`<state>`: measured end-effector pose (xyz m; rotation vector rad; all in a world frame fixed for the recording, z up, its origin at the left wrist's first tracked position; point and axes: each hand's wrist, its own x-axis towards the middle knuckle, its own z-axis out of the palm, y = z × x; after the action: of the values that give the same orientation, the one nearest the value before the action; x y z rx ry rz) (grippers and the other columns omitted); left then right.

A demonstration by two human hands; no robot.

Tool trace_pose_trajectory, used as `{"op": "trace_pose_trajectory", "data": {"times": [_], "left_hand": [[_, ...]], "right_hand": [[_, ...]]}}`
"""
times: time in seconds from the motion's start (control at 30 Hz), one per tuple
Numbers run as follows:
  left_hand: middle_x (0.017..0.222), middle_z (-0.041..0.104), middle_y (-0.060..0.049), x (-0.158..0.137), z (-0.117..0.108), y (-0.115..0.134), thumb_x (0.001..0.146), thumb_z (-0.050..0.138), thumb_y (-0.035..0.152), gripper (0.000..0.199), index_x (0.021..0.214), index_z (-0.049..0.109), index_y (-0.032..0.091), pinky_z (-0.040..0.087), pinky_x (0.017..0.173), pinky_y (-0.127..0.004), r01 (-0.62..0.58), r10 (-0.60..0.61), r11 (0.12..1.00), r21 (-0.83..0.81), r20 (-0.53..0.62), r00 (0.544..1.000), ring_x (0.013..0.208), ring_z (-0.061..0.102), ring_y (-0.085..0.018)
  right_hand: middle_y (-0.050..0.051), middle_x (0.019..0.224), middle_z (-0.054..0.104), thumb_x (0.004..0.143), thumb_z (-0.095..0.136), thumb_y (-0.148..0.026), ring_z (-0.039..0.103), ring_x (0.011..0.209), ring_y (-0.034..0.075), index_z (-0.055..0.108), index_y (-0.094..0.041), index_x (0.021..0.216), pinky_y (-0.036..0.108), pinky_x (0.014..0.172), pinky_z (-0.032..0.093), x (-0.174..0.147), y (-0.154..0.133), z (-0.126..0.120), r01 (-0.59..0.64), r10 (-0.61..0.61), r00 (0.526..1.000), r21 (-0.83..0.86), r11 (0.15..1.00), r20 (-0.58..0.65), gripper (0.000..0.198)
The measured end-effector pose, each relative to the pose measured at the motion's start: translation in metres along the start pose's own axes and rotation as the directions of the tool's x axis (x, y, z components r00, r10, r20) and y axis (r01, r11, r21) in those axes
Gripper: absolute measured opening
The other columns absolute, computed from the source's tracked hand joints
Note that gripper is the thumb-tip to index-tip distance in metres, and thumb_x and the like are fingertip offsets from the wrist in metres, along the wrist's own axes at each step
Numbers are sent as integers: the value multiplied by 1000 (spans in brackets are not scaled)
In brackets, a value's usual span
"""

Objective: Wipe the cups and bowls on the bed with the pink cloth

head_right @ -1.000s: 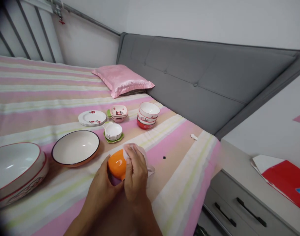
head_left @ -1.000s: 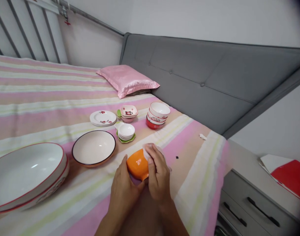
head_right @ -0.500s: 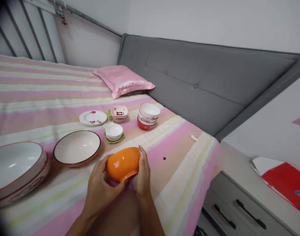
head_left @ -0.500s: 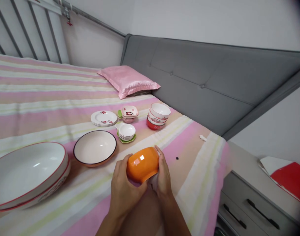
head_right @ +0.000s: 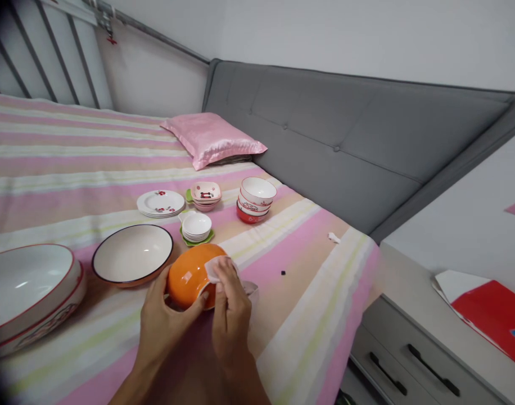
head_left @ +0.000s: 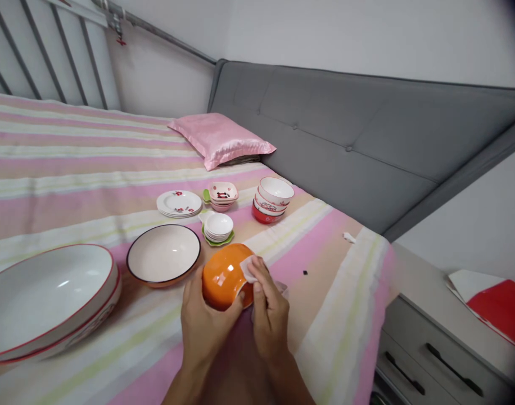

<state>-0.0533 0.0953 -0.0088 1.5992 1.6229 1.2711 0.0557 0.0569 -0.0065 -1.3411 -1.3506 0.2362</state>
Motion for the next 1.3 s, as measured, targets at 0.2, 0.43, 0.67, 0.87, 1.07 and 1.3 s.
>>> {"op": "trace_pose_trajectory", "data": {"times": [0.2,0.43,0.67,0.87,1.07,1.3], "left_hand": [[113,60,-13,2,-1,0,59,68,45,69,119,52,14,48,89,-46,27,-26,998,-59,15,1000,103,58,-31],[112,60,-12,0,-1,-1,58,70,43,72,121,51,15,49,88,-45,-1,5,997,-81,46,999,104,58,-31],[114,60,-16,1,0,2,55,71,51,79,120,52,11,49,89,-47,24,-24,1000,13,5,1000,104,58,-33],[116,59,-16,4,-1,2,55,70,49,77,120,51,12,49,89,-45,77,-77,997,1,8,997,105,58,-32],[117,58,-16,2,0,1,56,70,50,78,121,50,13,49,89,-47,26,-26,999,31,2,1000,108,56,-34],[109,59,-14,-5,-1,9,61,68,48,74,123,48,13,50,85,-45,-156,154,985,74,35,987,102,58,-31]], "right_hand": [[6,124,62,88,39,-3,50,126,18,57,-18,122,41,110,38,1,-10,2,345,-333,937,-132,929,102,42],[4,119,66,85,40,-1,57,118,16,57,-19,120,37,106,43,2,-15,0,385,-376,919,-58,921,122,43],[8,121,64,93,39,-21,56,119,20,64,-19,114,38,102,46,3,3,0,-72,74,993,21,997,-93,33],[11,119,65,89,45,-38,61,111,24,65,-16,116,39,96,49,6,22,-1,-424,433,893,90,901,-120,40],[11,120,65,89,45,-38,61,111,25,65,-15,117,40,97,48,4,28,0,-441,458,878,141,887,-138,41],[7,121,64,93,38,-20,55,120,21,61,-19,120,39,102,45,2,4,-5,-11,7,992,-38,999,-122,36]]}}
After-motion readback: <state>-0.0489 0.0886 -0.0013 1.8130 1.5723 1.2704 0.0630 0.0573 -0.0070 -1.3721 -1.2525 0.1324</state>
